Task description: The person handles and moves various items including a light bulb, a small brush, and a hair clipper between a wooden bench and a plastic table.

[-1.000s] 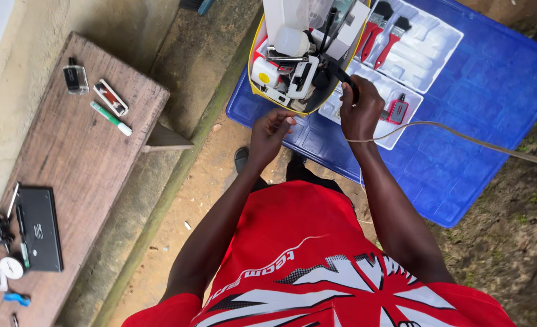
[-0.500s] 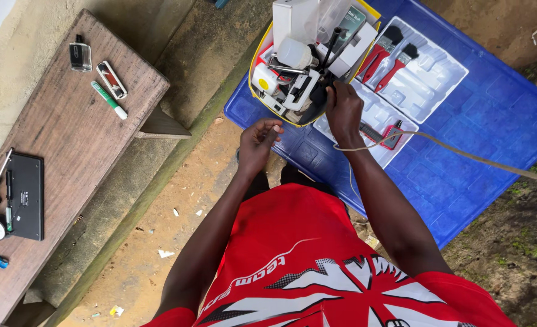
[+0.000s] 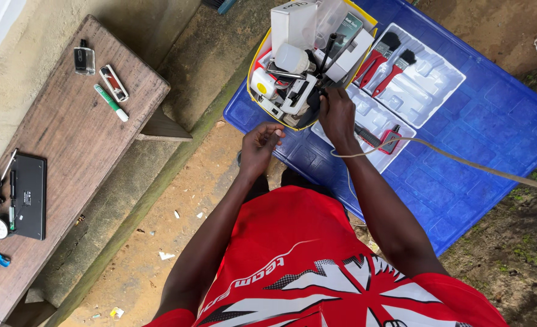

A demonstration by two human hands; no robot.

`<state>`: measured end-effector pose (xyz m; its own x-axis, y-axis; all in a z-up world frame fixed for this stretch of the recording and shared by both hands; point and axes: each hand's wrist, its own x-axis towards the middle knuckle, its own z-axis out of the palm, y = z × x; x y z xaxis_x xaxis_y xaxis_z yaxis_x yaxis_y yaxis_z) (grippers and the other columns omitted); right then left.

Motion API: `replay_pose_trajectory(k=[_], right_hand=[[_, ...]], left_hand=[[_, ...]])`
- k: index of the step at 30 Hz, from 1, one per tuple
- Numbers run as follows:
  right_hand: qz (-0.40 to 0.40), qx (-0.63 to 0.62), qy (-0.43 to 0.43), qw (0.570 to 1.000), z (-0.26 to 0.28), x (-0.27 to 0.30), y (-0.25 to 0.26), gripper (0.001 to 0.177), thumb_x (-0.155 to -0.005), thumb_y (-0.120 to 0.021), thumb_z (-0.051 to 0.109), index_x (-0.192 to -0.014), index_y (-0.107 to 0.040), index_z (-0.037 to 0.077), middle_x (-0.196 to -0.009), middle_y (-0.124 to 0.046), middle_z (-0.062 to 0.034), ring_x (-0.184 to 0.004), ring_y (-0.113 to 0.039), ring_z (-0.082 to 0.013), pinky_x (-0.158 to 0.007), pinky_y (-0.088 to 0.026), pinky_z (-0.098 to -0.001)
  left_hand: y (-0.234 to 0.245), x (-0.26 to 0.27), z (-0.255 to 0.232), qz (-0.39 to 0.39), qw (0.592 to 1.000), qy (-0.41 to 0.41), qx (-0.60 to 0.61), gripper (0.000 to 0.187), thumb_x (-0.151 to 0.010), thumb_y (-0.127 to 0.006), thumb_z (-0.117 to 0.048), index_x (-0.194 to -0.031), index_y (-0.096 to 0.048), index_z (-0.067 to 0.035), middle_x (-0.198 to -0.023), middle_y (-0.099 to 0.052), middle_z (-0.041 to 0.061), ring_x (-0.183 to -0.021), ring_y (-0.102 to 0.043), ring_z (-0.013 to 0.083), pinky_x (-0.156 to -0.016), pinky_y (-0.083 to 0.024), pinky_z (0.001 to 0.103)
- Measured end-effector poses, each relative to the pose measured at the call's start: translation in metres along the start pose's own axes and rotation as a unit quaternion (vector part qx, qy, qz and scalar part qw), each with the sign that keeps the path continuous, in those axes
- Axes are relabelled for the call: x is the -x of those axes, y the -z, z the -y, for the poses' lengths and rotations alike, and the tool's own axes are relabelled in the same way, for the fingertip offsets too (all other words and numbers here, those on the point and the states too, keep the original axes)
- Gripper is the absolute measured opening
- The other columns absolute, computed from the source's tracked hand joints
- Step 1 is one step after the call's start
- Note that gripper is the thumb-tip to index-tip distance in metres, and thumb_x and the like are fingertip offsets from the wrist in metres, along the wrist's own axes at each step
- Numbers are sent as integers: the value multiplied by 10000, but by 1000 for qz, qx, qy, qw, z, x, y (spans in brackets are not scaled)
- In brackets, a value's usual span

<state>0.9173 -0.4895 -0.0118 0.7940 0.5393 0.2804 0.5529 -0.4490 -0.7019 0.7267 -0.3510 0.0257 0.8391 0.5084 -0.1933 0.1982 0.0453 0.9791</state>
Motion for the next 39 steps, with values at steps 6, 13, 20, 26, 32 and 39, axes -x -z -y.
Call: replay_pose_trajectory(k=[6, 13, 20, 26, 32, 39], right_hand=[[29, -54, -62, 996, 27, 40, 21, 166, -950, -701, 66, -1068, -708, -50, -964, -709, -218, -624, -680, -289, -593, -533, -415], [80, -76, -75, 991, 44, 77, 26, 146, -947, -696, 80, -1049, -735, -18, -894, -711, -184, -631, -676, -292, -598, -520, -408], [100, -89, -54, 990, 52, 82, 26, 149, -955, -688, 92, -1056, -725, -11, -901, -713, -173, -642, -691, -282, -593, -524, -393], [118, -89, -43, 988, 70, 84, 16, 139, -954, -692, 97, -1036, -729, -9, -877, -702, -165, -615, -662, -276, -586, -504, -399], [158, -104, 17, 982, 112, 83, 3, 125, -933, -685, 73, -1013, -723, -16, -858, -694, -156, -599, -652, -270, -578, -497, -393], [204, -117, 108, 966, 169, 95, -26, 99, -910, -678, 33, -988, -717, -13, -867, -704, -155, -628, -665, -278, -598, -505, -398]], left_hand=[[-9, 0, 6, 14, 1000, 11, -3, 175, -1021, -655, -132, -1139, -708, -14, -950, -746, 43, -790, -663, 92, -697, -537, 266], [-26, 1, 17, 46, 998, 35, 25, 181, -1023, -653, -127, -1150, -702, -8, -933, -739, 46, -786, -655, 88, -693, -526, 255], [-28, 12, 27, 49, 997, 24, 63, 173, -1032, -643, -112, -1156, -688, -1, -944, -733, 54, -812, -658, 89, -733, -539, 255], [-9, 31, 35, 22, 998, 18, 57, 180, -1036, -641, -114, -1161, -699, 1, -945, -724, 52, -815, -649, 89, -748, -542, 254], [28, 53, 21, -56, 998, 32, 19, 182, -1016, -644, -136, -1142, -709, -21, -922, -741, 38, -777, -663, 89, -702, -540, 256], [86, 102, 26, -148, 987, -25, 56, 176, -1019, -654, -126, -1141, -717, -16, -929, -734, 36, -770, -649, 95, -702, -525, 263]])
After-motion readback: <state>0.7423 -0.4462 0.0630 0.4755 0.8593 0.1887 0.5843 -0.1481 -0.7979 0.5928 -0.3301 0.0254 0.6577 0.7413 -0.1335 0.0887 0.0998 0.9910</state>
